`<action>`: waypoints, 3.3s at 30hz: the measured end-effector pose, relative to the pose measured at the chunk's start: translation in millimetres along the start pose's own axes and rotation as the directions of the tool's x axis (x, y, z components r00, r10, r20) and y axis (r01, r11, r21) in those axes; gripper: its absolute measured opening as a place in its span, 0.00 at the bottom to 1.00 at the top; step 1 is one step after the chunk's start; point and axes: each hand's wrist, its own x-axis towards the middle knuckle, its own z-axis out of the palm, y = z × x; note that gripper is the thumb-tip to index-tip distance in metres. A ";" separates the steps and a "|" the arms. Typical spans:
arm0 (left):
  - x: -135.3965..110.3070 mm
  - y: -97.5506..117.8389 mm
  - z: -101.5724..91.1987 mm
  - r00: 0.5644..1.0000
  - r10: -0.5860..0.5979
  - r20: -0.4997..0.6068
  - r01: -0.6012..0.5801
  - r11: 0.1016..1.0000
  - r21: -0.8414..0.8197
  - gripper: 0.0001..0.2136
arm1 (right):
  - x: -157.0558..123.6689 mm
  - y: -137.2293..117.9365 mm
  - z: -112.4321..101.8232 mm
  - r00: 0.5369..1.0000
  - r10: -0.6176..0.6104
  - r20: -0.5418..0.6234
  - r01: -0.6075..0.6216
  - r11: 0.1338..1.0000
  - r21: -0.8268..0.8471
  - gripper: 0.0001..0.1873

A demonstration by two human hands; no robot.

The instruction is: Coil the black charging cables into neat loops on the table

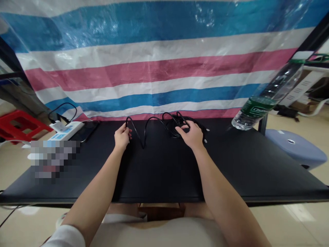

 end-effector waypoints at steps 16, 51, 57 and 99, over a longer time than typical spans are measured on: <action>5.3 4.0 -1.9 0.975 -0.101 -0.197 0.048 0.965 -0.257 0.10 | 25.8 24.8 -14.0 0.911 0.409 0.058 -0.314 0.594 0.740 0.31; -25.3 10.4 12.7 0.977 0.198 -0.084 -0.175 0.959 0.224 0.10 | 2.4 -6.3 2.7 0.980 0.181 -0.081 -0.096 0.789 0.607 0.32; -36.4 4.7 25.1 0.937 0.347 0.048 -0.348 0.909 0.229 0.10 | -26.8 -40.3 24.2 0.994 -0.055 0.091 0.015 0.920 0.391 0.28; -32.6 6.9 20.9 0.583 0.151 0.798 -0.755 0.463 0.465 0.11 | -29.2 -25.4 43.0 0.957 0.009 0.290 -0.078 0.971 0.225 0.10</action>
